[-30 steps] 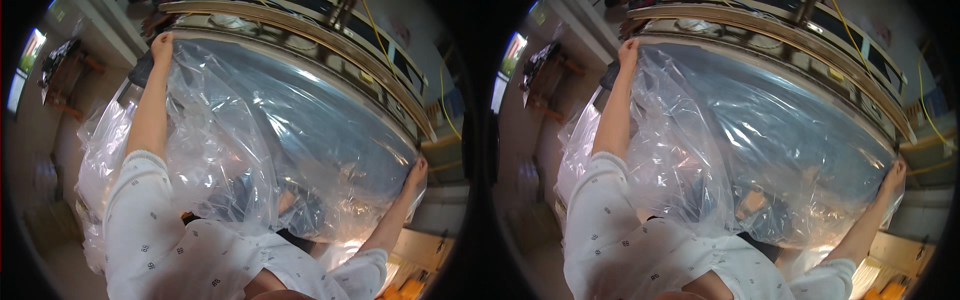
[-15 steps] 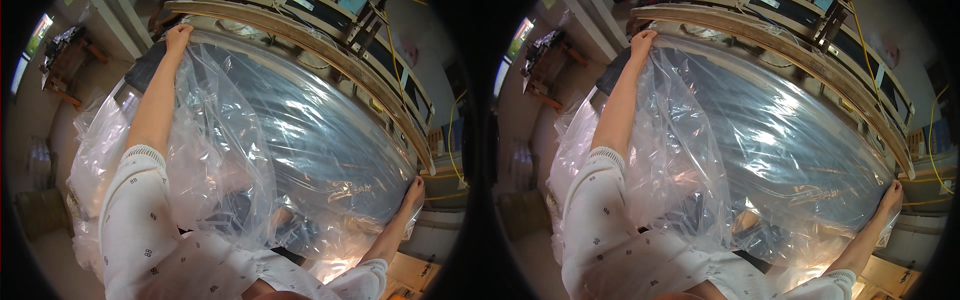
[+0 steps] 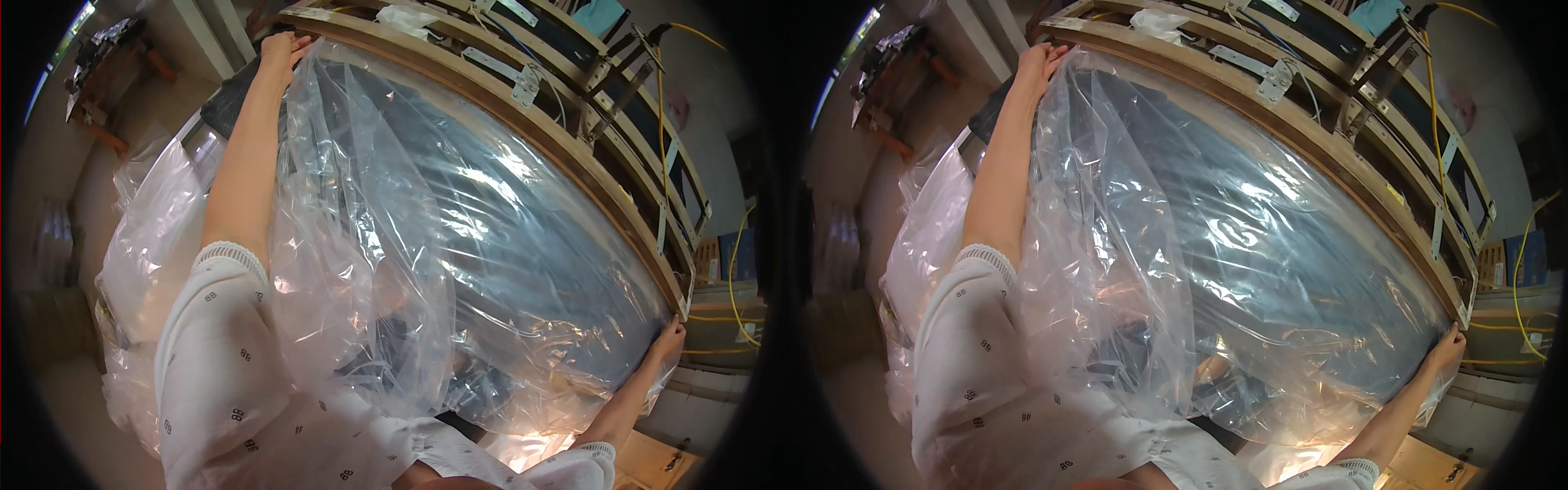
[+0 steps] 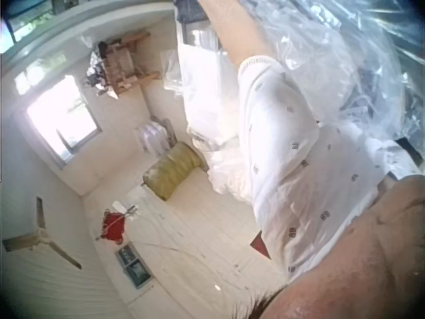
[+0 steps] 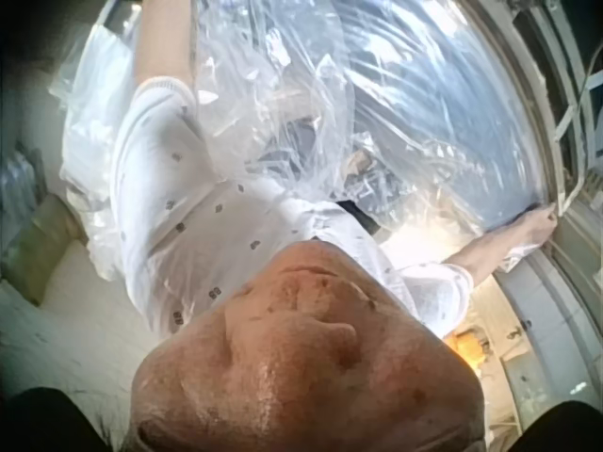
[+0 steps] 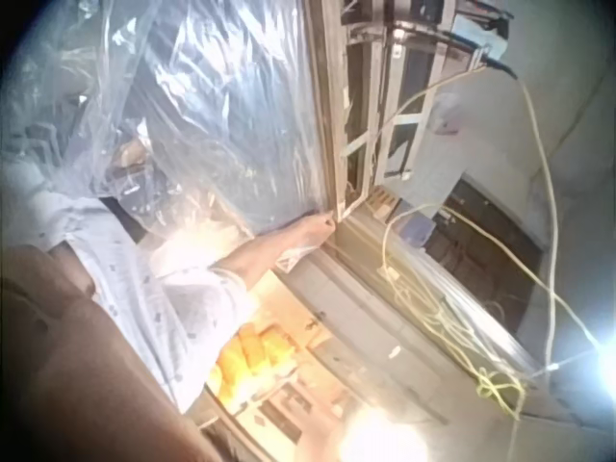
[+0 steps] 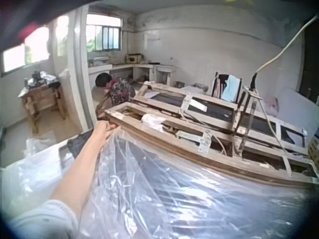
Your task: Wrapping large frames and glass panels in protective plastic film.
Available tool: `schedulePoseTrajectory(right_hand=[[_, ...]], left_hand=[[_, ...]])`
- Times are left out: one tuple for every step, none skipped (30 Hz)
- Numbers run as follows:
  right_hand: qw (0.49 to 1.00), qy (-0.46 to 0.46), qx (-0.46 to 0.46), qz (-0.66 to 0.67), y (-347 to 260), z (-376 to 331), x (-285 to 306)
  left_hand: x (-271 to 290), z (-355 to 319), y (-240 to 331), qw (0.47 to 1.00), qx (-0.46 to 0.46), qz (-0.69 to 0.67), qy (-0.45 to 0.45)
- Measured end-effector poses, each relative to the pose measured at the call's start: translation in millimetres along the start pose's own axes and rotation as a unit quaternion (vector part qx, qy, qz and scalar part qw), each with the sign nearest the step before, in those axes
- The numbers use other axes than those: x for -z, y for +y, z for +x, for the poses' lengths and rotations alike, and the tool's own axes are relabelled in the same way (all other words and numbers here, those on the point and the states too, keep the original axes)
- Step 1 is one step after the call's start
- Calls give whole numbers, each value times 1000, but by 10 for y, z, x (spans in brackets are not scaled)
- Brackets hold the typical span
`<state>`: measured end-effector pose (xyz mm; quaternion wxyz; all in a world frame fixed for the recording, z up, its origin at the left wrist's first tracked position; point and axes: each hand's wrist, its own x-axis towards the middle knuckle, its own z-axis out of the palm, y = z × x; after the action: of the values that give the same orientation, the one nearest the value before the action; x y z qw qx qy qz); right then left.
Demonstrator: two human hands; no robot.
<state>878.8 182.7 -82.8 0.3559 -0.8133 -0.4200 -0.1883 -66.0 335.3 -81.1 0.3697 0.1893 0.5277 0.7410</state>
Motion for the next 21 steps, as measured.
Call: schedulePoseTrajectory(right_hand=[[1000, 10, 7, 12, 9, 1, 17], [999, 21, 13, 23, 22, 4, 46], [999, 24, 11, 19, 37, 5, 113], [1000, 4, 9, -7, 52, 4, 159], [999, -23, 10, -24, 23, 6, 100], [999, -35, 30, 20, -15, -11, 7], [999, -23, 29, 24, 50, -54, 225], [996, -56, 5, -67, -655, -261, 167], [989, -41, 60, -129, -693, -384, 397], [957, 1, 95, -274, -342, -277, 338], [982, 21, 23, -184, -1042, -453, 330], [978, 40, 34, -204, -1290, -496, 363], [972, 105, 85, -193, -1061, -519, 533], [980, 96, 89, -153, -1043, -583, 572], [981, 83, 138, -111, -849, -653, 578], [975, 59, 209, -57, -903, -792, 570], [971, 27, 233, -37, -994, -990, 653], [970, -46, 237, 1, -1024, -1158, 786], [961, -52, 273, 1, -1124, -1282, 889], [956, -79, 282, -16, -1159, -1427, 1089], [947, -107, 302, -6, -1274, -1559, 1183]], left_hand=[[5, -5, -11, 998, -55, 26, 4], [4, -10, -19, 993, -109, 52, 7], [-37, 6, -20, 987, -130, 91, 29], [111, 208, -62, 987, -131, 92, 26], [471, 547, -46, 900, -278, 326, 80], [594, 751, -67, 740, -398, 530, 117], [205, 572, -194, 786, -348, 505, 81], [635, 632, -82, 835, -386, 389, 44], [172, 242, -151, 933, -189, 308, 7], [73, 126, -123, 895, -120, 430, 12], [349, 297, -7, 854, -103, 510, -21], [540, 432, 76, 807, -92, 581, -59], [333, 280, -29, 909, -90, 351, -204], [342, 344, 190, 951, -10, 235, -199], [235, 116, 364, 942, -116, 284, -136], [621, 396, 569, 954, -99, 255, -119], [869, 526, 701, 939, -134, 292, -124], [1016, 573, 766, 936, -130, 307, -116], [1413, 763, 867, 955, -68, 259, -127], [1366, 755, 740, 949, 21, 265, -170], [1753, 855, 827, 932, -49, 334, -132]])
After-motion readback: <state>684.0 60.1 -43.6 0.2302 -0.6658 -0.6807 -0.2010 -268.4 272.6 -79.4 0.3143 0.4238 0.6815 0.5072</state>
